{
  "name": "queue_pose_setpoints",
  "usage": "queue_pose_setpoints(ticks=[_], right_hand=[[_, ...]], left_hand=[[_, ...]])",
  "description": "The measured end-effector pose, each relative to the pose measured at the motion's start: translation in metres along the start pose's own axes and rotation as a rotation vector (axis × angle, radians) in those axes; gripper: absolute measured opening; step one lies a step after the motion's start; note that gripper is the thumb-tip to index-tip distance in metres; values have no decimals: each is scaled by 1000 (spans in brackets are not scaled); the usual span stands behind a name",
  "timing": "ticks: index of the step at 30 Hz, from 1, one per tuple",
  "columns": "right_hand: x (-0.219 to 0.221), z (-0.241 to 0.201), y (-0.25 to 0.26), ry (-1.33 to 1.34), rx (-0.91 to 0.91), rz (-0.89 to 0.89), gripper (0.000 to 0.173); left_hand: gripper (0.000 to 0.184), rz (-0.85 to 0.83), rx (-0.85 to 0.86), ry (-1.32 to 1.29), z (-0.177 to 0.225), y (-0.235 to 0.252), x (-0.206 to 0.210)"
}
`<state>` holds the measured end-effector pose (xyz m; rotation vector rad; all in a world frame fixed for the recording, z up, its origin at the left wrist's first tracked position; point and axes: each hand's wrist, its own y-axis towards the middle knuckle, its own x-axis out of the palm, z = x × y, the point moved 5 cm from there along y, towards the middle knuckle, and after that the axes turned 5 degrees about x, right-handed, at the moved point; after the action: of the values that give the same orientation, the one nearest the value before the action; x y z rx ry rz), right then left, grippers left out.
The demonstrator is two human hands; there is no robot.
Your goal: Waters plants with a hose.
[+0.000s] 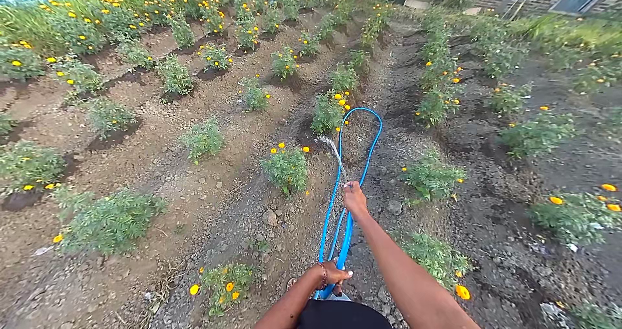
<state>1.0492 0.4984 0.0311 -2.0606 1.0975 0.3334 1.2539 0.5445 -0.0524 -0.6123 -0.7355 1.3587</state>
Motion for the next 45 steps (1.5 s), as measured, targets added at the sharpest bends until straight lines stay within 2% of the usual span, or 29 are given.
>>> queue_pose_setpoints(ticks=[6,11,35,41,45], right_hand=[[5,3,1,-66,9,-38,37],[13,-4,-1,-84,-10,-73,37],[14,-27,-10,-52,-79,-23,36],[27,-31,-9,-164,-73,-71,39],[43,-60,-23,-282,-161,-131,41]], left_hand=[[38,-7,-24,55,-4,1,2],[35,-9,-21,30,-6,-1,2],[37,14,11,18,-7,0,-13],[39,18,2,10,-6,-6,-12],[35,53,47,-80,-4,-6,-15]])
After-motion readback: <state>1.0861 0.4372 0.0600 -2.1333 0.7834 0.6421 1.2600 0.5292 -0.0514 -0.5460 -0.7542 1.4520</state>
